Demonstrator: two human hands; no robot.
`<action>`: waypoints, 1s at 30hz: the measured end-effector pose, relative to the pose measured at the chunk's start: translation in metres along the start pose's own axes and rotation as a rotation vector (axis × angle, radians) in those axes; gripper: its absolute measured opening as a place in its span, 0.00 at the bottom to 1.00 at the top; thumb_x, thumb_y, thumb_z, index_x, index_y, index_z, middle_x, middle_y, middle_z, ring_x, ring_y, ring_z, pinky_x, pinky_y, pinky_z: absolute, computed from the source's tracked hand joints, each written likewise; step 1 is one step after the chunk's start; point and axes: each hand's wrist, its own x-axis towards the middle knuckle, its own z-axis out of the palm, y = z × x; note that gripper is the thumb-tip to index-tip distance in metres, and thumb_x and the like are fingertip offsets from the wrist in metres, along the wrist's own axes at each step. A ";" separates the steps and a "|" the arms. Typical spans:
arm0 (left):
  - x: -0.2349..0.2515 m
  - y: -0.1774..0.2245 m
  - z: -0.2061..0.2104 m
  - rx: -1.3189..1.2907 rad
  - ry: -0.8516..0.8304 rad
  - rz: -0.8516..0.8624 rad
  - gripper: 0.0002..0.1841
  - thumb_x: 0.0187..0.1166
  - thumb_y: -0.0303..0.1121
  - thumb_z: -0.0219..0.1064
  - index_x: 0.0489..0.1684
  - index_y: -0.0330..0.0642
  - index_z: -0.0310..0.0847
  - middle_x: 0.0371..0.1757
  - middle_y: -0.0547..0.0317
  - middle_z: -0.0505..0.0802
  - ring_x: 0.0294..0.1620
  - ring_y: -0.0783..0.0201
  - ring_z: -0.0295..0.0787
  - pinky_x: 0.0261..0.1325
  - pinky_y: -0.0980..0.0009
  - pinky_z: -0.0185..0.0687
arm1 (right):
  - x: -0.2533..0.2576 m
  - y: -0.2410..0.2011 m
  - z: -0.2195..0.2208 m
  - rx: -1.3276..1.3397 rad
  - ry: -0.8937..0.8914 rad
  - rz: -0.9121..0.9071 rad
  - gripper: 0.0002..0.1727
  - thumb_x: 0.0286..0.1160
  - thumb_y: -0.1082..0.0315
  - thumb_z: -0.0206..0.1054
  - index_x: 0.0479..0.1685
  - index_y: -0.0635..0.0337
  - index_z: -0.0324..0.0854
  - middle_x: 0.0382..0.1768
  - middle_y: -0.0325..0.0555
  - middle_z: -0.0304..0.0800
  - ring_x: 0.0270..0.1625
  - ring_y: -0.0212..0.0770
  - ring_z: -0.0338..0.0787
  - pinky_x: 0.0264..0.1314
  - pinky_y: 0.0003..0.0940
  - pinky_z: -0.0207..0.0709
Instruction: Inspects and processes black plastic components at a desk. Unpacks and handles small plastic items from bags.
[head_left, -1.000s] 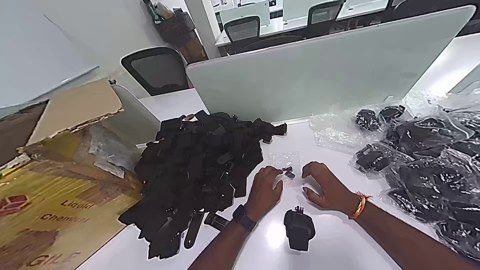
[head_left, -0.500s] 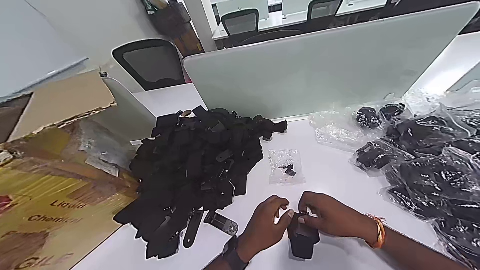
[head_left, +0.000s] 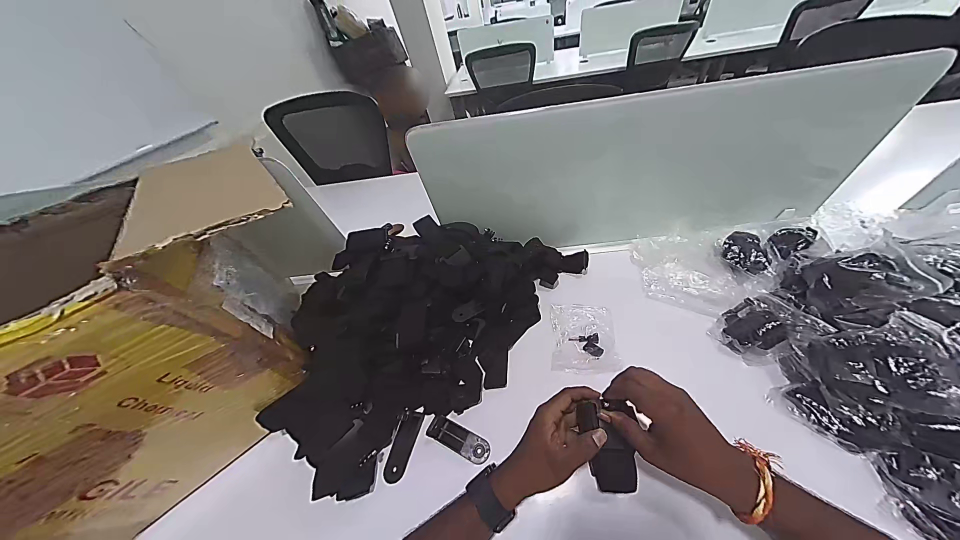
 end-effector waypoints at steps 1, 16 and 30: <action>0.000 0.002 0.000 -0.021 0.012 -0.018 0.24 0.79 0.25 0.67 0.73 0.25 0.69 0.63 0.48 0.89 0.55 0.64 0.92 0.59 0.64 0.91 | -0.001 0.001 0.003 0.012 0.018 0.010 0.13 0.83 0.54 0.66 0.46 0.54 0.87 0.43 0.42 0.88 0.45 0.32 0.87 0.47 0.25 0.83; 0.007 0.107 -0.135 0.991 0.788 0.208 0.13 0.78 0.32 0.61 0.53 0.41 0.87 0.48 0.59 0.93 0.45 0.68 0.89 0.47 0.67 0.86 | -0.018 0.038 0.024 0.172 0.205 0.000 0.27 0.92 0.46 0.44 0.57 0.59 0.79 0.42 0.44 0.83 0.43 0.27 0.83 0.45 0.21 0.78; 0.026 0.030 -0.174 1.815 0.283 -0.184 0.32 0.91 0.56 0.36 0.87 0.56 0.71 0.91 0.48 0.68 0.94 0.31 0.46 0.82 0.18 0.33 | -0.016 0.039 0.028 0.175 0.088 0.042 0.21 0.88 0.52 0.52 0.56 0.60 0.82 0.46 0.46 0.84 0.44 0.31 0.83 0.46 0.24 0.79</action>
